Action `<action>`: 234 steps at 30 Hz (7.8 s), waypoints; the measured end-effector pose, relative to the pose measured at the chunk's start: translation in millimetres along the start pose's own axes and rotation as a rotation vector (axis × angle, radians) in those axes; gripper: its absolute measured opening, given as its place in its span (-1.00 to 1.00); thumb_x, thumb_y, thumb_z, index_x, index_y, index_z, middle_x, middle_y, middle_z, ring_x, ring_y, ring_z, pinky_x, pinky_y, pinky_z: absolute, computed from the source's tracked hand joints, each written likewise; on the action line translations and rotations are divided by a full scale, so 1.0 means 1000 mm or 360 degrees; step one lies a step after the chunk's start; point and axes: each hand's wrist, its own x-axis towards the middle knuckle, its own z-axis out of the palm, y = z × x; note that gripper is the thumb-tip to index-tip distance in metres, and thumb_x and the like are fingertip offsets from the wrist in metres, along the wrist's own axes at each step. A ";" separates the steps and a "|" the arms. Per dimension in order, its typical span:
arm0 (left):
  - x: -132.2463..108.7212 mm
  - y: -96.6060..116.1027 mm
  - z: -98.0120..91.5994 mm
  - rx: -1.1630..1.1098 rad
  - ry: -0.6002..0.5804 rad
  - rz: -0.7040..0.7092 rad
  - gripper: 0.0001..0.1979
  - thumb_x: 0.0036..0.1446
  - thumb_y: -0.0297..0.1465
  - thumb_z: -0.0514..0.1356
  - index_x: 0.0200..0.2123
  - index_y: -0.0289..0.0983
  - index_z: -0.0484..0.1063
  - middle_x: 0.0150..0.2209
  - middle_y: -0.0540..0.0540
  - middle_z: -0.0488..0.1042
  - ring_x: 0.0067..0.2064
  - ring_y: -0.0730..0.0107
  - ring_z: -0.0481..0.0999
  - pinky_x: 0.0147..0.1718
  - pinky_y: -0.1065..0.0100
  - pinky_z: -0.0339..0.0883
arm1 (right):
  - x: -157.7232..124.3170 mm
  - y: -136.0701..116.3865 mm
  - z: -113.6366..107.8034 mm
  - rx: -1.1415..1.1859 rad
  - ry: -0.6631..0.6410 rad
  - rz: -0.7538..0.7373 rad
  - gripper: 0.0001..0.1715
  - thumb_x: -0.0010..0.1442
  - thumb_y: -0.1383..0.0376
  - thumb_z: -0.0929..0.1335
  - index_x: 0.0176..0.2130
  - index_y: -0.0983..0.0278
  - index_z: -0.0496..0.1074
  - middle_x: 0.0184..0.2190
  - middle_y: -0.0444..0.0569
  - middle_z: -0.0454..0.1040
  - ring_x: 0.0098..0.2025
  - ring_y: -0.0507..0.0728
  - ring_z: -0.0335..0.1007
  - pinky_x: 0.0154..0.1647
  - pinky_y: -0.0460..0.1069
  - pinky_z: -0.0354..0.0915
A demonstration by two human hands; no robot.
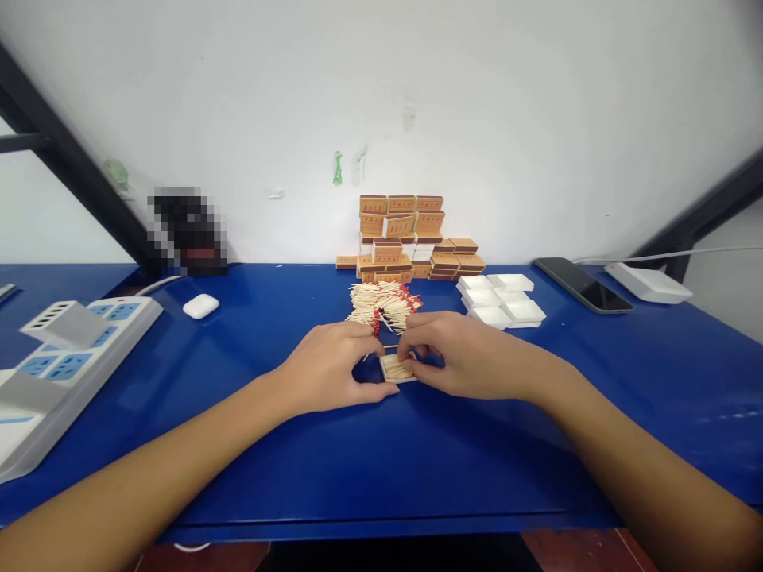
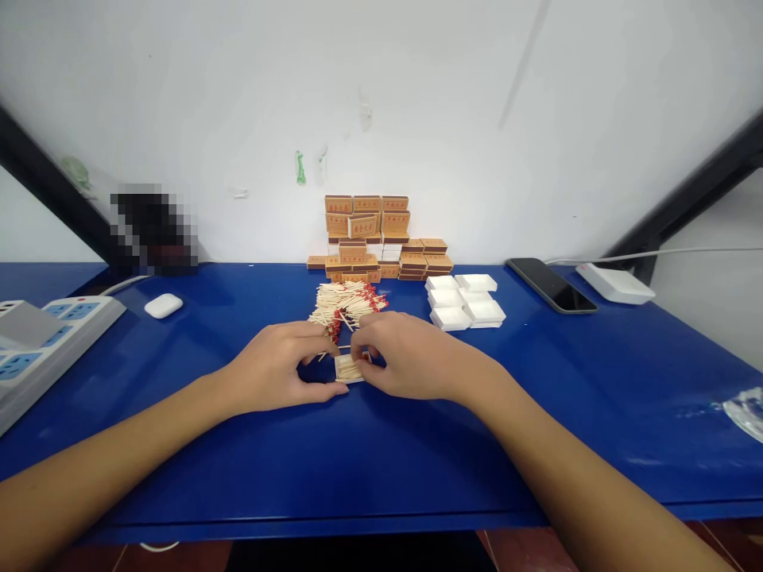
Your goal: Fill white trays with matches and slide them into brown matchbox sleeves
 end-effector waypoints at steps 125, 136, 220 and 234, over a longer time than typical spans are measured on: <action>-0.002 0.005 -0.004 -0.0034 -0.0042 0.0010 -0.72 0.23 -0.18 0.27 -0.12 -0.21 0.61 -0.33 -0.02 0.54 -0.26 0.29 0.52 -0.30 0.28 0.34 | 0.008 0.045 0.003 -0.0122 0.0216 0.0172 -0.87 0.36 0.21 0.38 -0.16 0.24 0.46 -0.25 -0.03 0.47 -0.24 0.13 0.34 -0.26 -0.01 0.16; -0.001 0.007 -0.004 -0.0009 -0.0037 0.0026 -0.75 0.23 -0.18 0.27 -0.15 -0.21 0.60 -0.30 -0.03 0.56 -0.25 0.29 0.54 -0.31 0.28 0.33 | 0.012 0.040 0.003 -0.0031 0.0114 0.0190 -0.85 0.38 0.22 0.37 -0.23 0.24 0.45 -0.25 -0.03 0.45 -0.21 0.14 0.33 -0.22 0.00 0.17; -0.001 0.002 0.000 0.0045 0.0011 -0.0002 -0.74 0.27 -0.17 0.26 -0.14 -0.21 0.59 -0.33 -0.01 0.54 -0.27 0.30 0.53 -0.31 0.28 0.31 | -0.001 0.010 -0.005 -0.0008 -0.0031 0.0134 -0.97 0.32 0.33 0.41 -0.24 0.23 0.49 -0.23 -0.05 0.53 -0.24 0.12 0.38 -0.26 0.00 0.19; 0.000 0.002 -0.002 0.0029 0.0019 0.0004 -0.73 0.26 -0.19 0.27 -0.12 -0.23 0.61 -0.29 -0.01 0.57 -0.27 0.32 0.53 -0.31 0.27 0.32 | -0.004 0.015 -0.004 -0.0064 -0.0016 0.0106 -0.90 0.31 0.34 0.35 -0.30 0.23 0.41 -0.28 -0.05 0.49 -0.30 0.11 0.33 -0.30 0.00 0.16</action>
